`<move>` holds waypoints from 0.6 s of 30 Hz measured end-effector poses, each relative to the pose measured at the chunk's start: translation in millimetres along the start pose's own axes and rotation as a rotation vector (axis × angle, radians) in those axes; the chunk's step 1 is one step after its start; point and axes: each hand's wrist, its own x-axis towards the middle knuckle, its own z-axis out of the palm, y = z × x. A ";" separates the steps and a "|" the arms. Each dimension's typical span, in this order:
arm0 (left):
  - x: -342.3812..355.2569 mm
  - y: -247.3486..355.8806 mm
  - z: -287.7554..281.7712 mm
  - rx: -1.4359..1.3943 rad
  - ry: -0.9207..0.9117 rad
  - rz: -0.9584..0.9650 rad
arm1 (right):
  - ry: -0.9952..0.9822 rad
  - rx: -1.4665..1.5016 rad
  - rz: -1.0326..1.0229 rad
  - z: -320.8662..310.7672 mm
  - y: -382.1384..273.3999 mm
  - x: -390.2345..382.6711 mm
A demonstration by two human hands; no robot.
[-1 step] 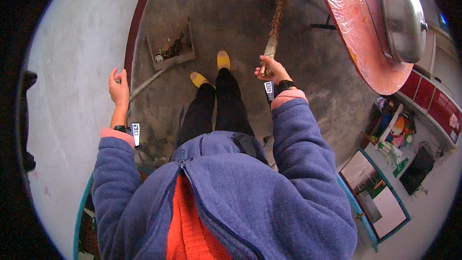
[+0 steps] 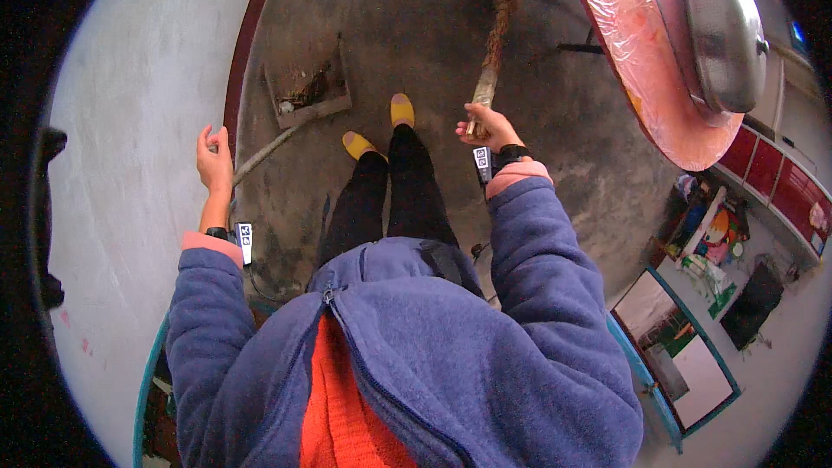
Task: The person sweeps a concrete floor with a traditional straw broom and uses a dustpan to collect debris. They move around a room with a round table, a red cabinet, and a window, repeatedly sweeping dust and small items into the dustpan.
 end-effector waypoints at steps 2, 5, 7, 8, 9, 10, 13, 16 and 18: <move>-0.6 3.7 -1.7 -0.006 0.001 -0.029 | 0.006 0.055 -0.023 0.5 2.7 3.4; 1.7 9.2 -3.7 0.018 -0.020 -0.030 | 0.165 -0.004 -0.013 2.5 6.1 8.0; 2.4 11.2 -3.6 0.018 -0.012 -0.039 | 0.163 0.016 -0.049 2.0 6.3 5.8; 2.6 11.3 -2.9 0.015 -0.009 -0.045 | 0.174 0.041 -0.056 1.5 4.7 3.6; 2.0 11.3 -2.9 0.026 -0.011 -0.067 | 0.169 0.069 -0.064 0.9 3.5 -0.1; 3.5 11.1 -2.1 0.005 -0.012 -0.042 | 0.167 0.073 -0.092 0.5 1.6 -3.8; 4.6 10.4 -2.1 0.024 -0.024 -0.045 | 0.145 0.132 -0.131 -3.4 1.9 -17.6; 6.8 10.2 -1.8 -0.008 -0.021 -0.039 | 0.211 0.215 -0.133 -10.3 5.1 -19.7; 7.9 10.8 -0.2 -0.019 -0.012 -0.045 | 0.268 0.214 -0.211 -21.3 -1.4 -11.1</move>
